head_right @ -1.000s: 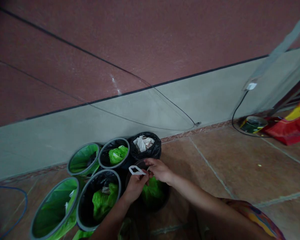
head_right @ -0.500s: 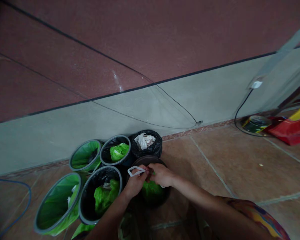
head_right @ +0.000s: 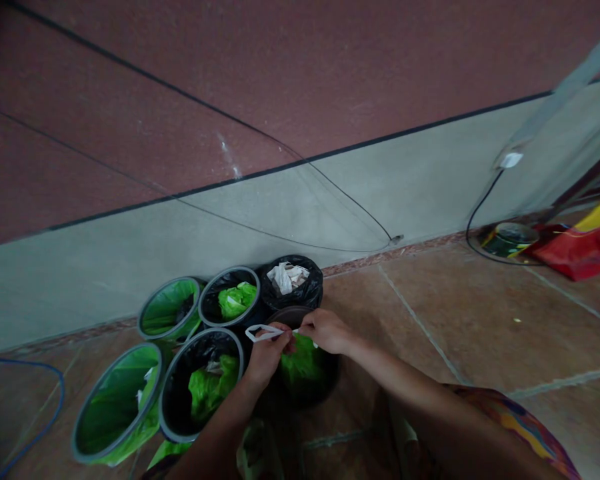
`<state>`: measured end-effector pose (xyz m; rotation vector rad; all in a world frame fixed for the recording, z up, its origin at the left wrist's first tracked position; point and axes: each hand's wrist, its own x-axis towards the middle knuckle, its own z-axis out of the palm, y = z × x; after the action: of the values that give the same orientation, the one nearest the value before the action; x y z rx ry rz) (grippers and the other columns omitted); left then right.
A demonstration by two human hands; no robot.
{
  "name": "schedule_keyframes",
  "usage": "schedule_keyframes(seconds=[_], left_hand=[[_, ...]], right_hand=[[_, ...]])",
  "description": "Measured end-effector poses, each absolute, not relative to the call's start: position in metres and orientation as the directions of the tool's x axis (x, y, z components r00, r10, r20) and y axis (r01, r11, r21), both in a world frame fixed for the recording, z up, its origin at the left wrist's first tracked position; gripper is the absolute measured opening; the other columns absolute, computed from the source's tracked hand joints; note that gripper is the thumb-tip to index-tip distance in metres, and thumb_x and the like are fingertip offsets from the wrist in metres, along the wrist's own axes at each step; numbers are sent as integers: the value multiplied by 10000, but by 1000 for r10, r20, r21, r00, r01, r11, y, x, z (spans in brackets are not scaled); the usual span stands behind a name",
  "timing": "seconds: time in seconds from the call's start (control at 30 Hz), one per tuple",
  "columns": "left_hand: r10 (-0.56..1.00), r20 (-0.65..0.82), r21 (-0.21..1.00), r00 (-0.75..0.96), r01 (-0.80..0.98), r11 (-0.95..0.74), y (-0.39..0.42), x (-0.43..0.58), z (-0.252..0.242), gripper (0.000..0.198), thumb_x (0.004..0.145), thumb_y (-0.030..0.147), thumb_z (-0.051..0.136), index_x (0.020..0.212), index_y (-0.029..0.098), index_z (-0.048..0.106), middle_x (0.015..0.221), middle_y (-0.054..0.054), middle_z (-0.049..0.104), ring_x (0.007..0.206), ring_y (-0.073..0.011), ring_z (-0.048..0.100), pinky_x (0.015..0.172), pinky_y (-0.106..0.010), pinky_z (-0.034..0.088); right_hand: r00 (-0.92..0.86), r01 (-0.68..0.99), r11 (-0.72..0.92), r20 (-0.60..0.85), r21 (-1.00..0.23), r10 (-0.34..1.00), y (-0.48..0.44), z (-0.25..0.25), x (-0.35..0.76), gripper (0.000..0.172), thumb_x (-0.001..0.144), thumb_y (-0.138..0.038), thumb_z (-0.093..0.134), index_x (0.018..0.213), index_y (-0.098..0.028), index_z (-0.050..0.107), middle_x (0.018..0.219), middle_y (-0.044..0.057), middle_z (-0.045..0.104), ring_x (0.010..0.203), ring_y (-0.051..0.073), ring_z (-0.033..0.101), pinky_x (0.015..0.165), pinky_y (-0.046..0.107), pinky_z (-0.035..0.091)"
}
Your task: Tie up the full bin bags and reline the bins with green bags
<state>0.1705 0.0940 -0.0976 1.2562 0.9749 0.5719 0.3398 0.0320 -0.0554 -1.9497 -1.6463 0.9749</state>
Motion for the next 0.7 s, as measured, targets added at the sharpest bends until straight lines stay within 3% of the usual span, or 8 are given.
schedule_keyframes(seconds=[0.13, 0.2, 0.33, 0.47, 0.6, 0.7], left_hand=[[781, -368, 908, 504, 14, 419, 92, 168, -95, 231, 665, 317, 732, 782, 156, 615, 652, -15, 667, 562, -132, 605, 560, -242, 437], [788, -360, 909, 499, -1, 416, 93, 167, -94, 224, 618, 282, 762, 747, 144, 641, 656, -13, 665, 599, -124, 598, 603, -239, 444], [833, -242, 970, 498, 128, 206, 98, 163, -93, 118, 587, 193, 744, 674, 150, 679, 635, 12, 639, 614, -103, 554, 614, -217, 415], [798, -117, 960, 592, 274, -63, 101, 160, -90, 20, 653, 172, 672, 669, 164, 680, 606, 20, 614, 567, -96, 508, 561, -213, 376], [773, -11, 935, 635, 281, -217, 98, 159, -88, 58, 701, 150, 602, 694, 172, 654, 631, 12, 615, 577, -107, 527, 564, -217, 393], [773, 97, 909, 627, 261, -326, 95, 160, -89, 105, 733, 131, 561, 739, 182, 652, 708, -7, 643, 656, -130, 576, 631, -231, 432]], right_hand=[[-110, 655, -126, -259, -745, 960, 30, -56, 339, 266, 848, -300, 546, 797, -151, 760, 642, 6, 650, 599, 105, 534, 558, 206, 331], [-181, 650, -126, -314, -750, 932, 28, -59, 337, 253, 838, -289, 551, 781, -153, 757, 610, -4, 630, 565, 97, 524, 546, 203, 330], [-178, 744, -104, -346, -660, 921, 26, -68, 333, 220, 822, -266, 565, 788, -174, 761, 658, 8, 667, 615, 119, 568, 563, 215, 334], [-16, 828, -166, -318, -535, 948, 27, -72, 330, 238, 824, -233, 543, 899, -176, 762, 908, 77, 736, 861, 203, 649, 715, 261, 421], [38, 693, -194, -233, -695, 972, 29, -73, 323, 396, 806, -119, 493, 1148, -182, 680, 1189, 90, 690, 1077, 204, 625, 922, 287, 436], [8, 595, -171, -207, -786, 978, 32, -80, 315, 332, 844, -104, 428, 1066, -153, 671, 1058, 88, 715, 953, 180, 650, 846, 273, 467]])
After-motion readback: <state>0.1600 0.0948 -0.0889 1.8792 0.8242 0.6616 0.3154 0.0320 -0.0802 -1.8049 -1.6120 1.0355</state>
